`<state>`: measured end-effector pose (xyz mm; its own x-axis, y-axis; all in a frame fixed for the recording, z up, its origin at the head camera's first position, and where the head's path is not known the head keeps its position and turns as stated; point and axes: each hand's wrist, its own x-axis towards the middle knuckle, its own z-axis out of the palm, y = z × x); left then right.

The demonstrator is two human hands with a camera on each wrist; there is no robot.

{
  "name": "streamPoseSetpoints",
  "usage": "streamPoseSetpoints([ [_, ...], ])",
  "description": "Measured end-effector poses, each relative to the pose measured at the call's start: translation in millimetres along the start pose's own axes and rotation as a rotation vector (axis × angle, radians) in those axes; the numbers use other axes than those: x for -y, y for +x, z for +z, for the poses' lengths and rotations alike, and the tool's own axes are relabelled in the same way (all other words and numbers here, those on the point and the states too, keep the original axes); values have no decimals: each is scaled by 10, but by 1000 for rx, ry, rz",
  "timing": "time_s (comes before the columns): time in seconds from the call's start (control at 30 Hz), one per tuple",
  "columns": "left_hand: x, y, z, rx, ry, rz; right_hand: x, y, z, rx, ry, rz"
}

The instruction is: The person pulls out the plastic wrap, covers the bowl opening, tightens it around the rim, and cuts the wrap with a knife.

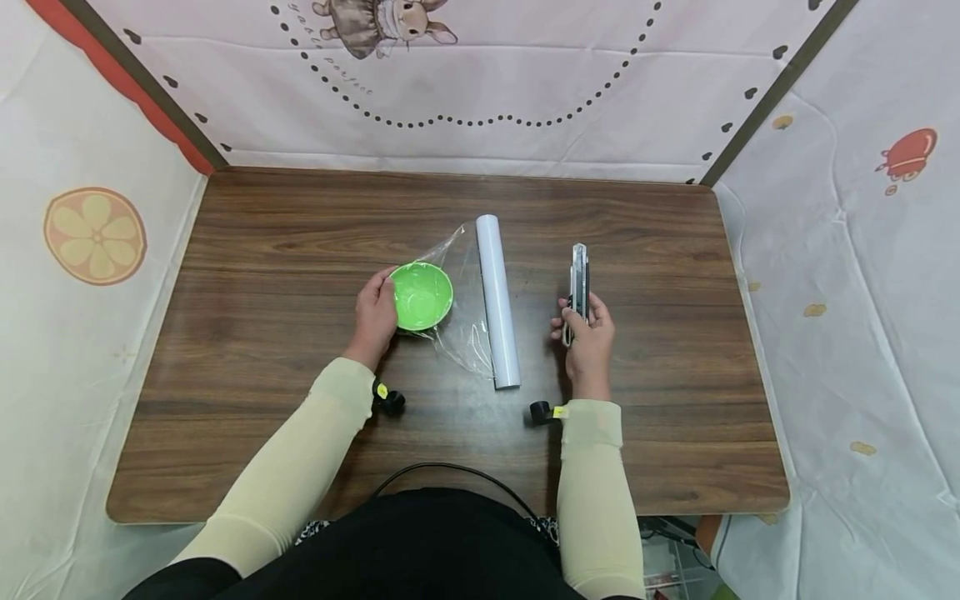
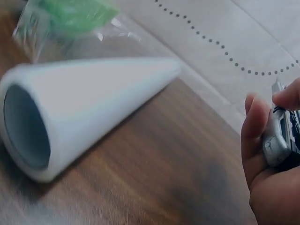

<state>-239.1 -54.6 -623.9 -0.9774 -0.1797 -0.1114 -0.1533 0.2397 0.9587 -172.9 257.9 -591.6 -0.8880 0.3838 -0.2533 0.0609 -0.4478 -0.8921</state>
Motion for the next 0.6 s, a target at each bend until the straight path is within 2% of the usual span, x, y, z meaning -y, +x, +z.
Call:
streamPoseSetpoints([
  [0.17,10,4,-4,8,1,-5,68,-52,44,81,61,29],
  [0.43,4,-11,-16,21,-16,-29,84,-110,69,312,251,50],
  [0.6,9,-1,-12,17,-15,-25,83,-132,95,395,302,40],
])
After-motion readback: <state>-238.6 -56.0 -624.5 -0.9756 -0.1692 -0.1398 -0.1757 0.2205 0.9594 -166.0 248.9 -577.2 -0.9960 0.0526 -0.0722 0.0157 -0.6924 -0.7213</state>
